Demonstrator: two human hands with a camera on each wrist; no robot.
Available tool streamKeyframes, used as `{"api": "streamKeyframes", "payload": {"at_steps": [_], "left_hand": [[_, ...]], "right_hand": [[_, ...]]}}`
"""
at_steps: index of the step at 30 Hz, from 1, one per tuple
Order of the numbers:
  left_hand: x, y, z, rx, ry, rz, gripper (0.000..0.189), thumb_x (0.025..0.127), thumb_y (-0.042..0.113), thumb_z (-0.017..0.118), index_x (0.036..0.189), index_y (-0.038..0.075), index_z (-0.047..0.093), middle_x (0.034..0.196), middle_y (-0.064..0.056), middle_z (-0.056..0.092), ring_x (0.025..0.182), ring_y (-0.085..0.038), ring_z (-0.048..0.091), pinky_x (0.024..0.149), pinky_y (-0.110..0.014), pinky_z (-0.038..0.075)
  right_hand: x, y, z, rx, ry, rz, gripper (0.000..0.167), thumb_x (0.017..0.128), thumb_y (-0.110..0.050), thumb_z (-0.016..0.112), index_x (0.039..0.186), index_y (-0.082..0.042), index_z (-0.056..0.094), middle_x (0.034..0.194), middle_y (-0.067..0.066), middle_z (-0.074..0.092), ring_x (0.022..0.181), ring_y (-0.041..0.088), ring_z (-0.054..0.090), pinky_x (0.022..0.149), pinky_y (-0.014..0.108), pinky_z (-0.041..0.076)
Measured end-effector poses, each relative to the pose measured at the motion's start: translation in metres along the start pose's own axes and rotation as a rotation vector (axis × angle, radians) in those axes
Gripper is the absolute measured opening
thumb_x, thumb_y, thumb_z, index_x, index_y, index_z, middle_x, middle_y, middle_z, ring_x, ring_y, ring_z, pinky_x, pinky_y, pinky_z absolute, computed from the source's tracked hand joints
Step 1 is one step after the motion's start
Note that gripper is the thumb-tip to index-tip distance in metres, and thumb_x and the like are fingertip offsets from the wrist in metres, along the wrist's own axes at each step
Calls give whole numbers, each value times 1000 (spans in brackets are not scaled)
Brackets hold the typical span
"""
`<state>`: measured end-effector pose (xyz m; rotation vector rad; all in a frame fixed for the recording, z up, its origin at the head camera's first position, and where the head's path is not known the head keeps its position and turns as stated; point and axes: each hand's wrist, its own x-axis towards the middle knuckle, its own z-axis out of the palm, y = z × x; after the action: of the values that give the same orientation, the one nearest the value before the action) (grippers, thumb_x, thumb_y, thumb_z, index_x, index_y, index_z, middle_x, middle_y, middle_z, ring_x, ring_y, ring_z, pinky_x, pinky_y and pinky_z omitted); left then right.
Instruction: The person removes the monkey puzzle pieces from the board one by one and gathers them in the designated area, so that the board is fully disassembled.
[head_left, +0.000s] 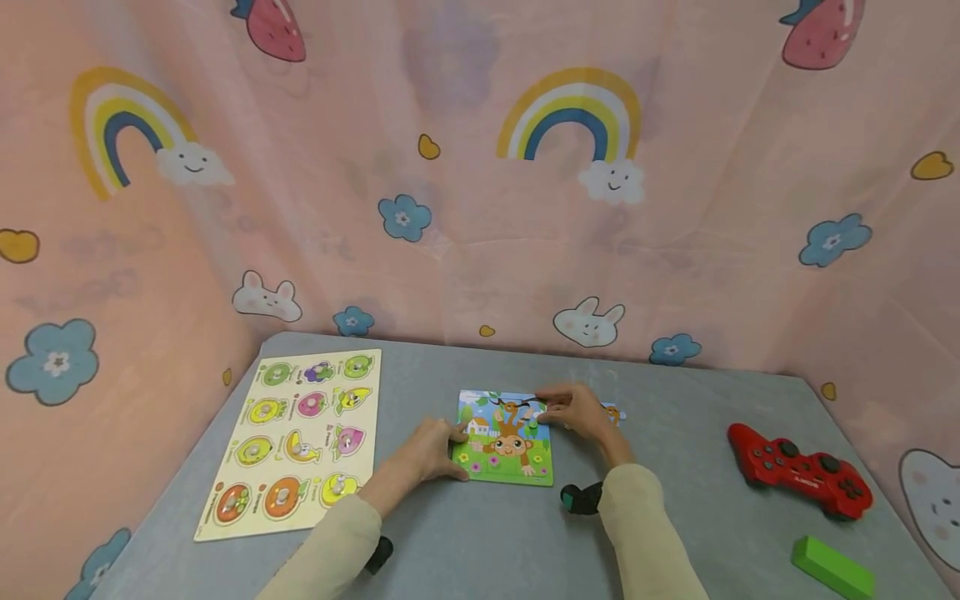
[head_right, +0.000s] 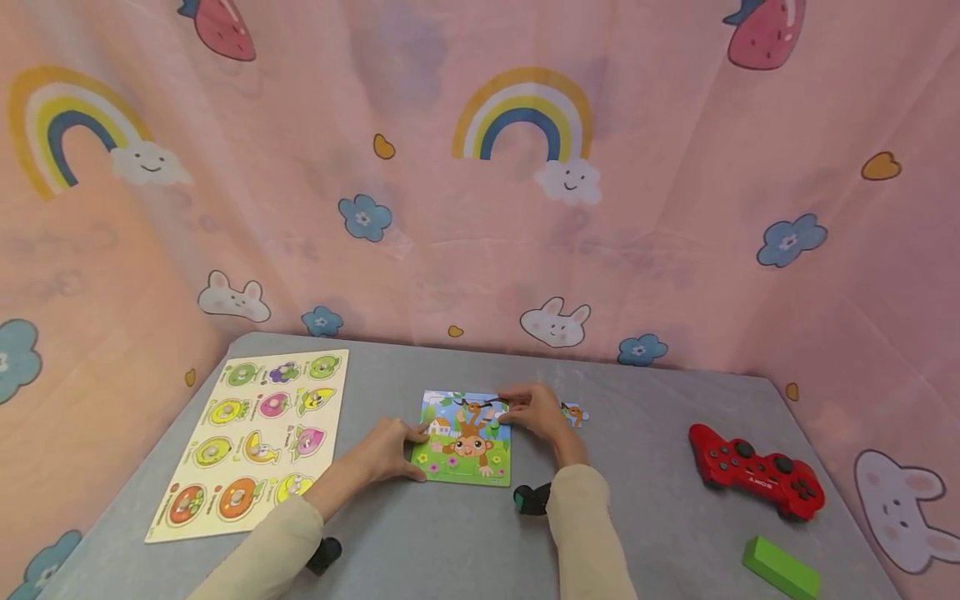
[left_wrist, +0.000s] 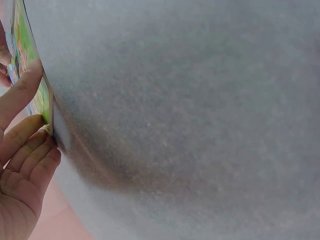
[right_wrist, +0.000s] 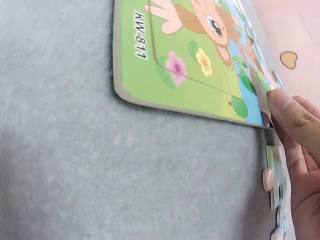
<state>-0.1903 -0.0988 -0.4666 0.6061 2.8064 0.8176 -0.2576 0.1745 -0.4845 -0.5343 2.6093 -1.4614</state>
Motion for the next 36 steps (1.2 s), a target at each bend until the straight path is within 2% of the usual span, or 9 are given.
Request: {"api": "streamKeyframes", "payload": {"at_steps": [5,11,18,21,25,29,34,36], "left_hand": [[0,0,-1,-6,-6,-14,59,61,17,91,110,-5,69,124,-17,60,118,-34,55,94,-39,47],[0,0,-1,1,-1,-12,58,60,17,91,109,-5,69,123,-17,61,116,-34,56,92,-38,48],[-1,0,-1,3,6,-6,58,60,18,91,109,-5,69,124,-17,61,115,-34,57,92,-39,49],[-2,-1,-1,8,10,6,58,60,18,91,109,-6,69,123,-17,61,114,-33,58,90,-39,49],[-2,-2,-1,20,12,17,57,60,18,92,108,-6,70,121,-17,62,112,-30,60,88,-38,51],[-1,-2,0,30,9,17,57,60,19,92,107,-5,70,121,-17,62,111,-28,60,89,-37,50],[0,0,-2,35,-1,12,57,60,19,92,108,-5,70,122,-16,62,112,-29,59,89,-36,51],[0,2,-2,28,-5,11,57,60,18,91,108,-4,70,122,-16,62,112,-29,59,89,-36,51]], "right_hand": [[-4,6,-3,88,-4,21,38,79,-3,76,115,8,66,118,25,63,96,31,64,77,29,53],[-7,9,-8,208,0,146,44,79,-4,77,119,7,64,121,22,63,101,23,65,82,26,52],[-11,14,-19,199,22,181,44,79,-8,78,119,3,65,119,19,65,91,11,65,76,19,51],[-13,17,-24,194,22,174,45,79,-9,78,120,3,65,121,20,63,91,9,64,74,18,49],[-18,23,-32,190,6,148,46,82,-10,76,123,4,62,126,22,59,98,12,64,78,18,50],[-25,29,-42,201,-4,138,47,84,-11,74,125,5,60,130,23,57,99,9,63,81,18,49],[-32,31,-59,181,1,160,49,85,-13,74,127,5,58,129,24,56,88,2,60,70,19,47],[-35,32,-66,181,-2,168,49,85,-13,73,128,5,58,130,25,55,89,0,61,71,19,48]]}}
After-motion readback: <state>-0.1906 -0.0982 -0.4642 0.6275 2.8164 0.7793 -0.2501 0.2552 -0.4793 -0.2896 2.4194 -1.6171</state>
